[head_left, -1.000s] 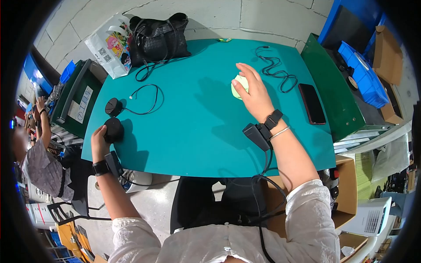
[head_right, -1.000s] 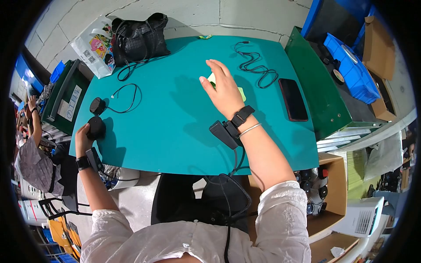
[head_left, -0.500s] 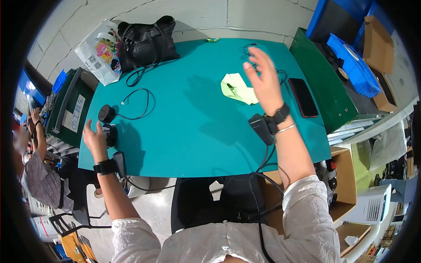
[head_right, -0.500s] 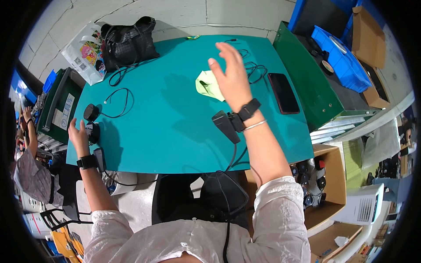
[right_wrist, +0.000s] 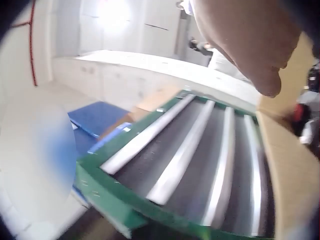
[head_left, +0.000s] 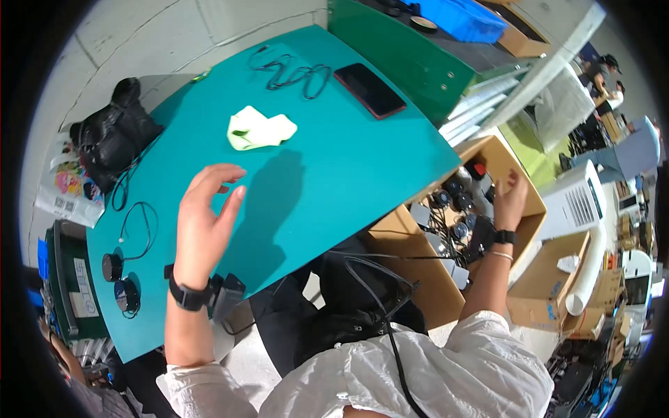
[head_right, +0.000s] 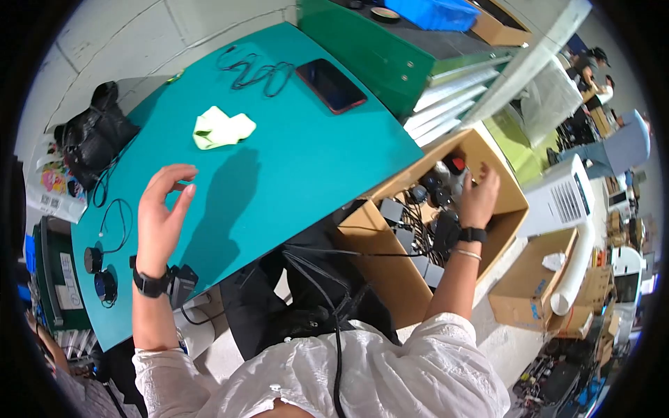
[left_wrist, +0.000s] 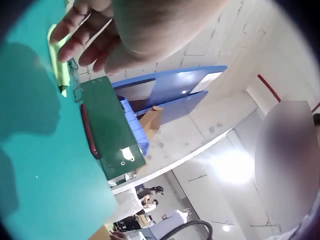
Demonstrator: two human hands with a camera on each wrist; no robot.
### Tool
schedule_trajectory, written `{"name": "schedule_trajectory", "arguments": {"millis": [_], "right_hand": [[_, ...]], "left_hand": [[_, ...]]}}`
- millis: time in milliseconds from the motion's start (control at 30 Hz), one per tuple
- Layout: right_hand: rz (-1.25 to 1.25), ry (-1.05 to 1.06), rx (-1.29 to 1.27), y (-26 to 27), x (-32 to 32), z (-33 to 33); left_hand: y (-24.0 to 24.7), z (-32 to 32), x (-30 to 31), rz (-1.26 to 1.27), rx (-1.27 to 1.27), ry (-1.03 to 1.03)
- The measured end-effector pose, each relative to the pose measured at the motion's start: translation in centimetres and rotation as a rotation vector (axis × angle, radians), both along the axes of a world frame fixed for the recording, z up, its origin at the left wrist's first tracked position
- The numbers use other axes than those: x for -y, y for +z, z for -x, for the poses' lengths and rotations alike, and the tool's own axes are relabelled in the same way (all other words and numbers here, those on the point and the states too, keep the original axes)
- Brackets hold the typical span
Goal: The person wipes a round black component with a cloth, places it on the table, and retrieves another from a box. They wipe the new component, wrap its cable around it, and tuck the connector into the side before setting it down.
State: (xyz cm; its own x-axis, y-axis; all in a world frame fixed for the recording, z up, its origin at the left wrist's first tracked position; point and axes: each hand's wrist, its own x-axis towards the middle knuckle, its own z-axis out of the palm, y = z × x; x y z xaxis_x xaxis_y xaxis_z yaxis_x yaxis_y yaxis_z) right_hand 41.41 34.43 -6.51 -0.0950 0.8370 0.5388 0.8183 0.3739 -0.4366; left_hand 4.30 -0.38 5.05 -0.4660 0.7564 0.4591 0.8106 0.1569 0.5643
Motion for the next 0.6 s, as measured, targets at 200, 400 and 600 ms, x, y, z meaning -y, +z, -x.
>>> {"name": "schedule_trajectory", "arguments": {"millis": [200, 400, 600], "right_hand": [[0.608, -0.138, 0.194, -22.5, -8.8, -6.5], [0.911, -0.212, 0.364, -27.0, -7.7, -4.7], [0.963, -0.385, 0.361, -28.2, -5.2, -5.5]], "left_hand": [[-6.0, 2.4, -2.3, 0.032, 0.618, 0.075], [-7.3, 4.2, -1.7, -0.075, 0.776, 0.072], [-8.1, 4.7, -1.5, -0.004, 0.699, 0.134]]}}
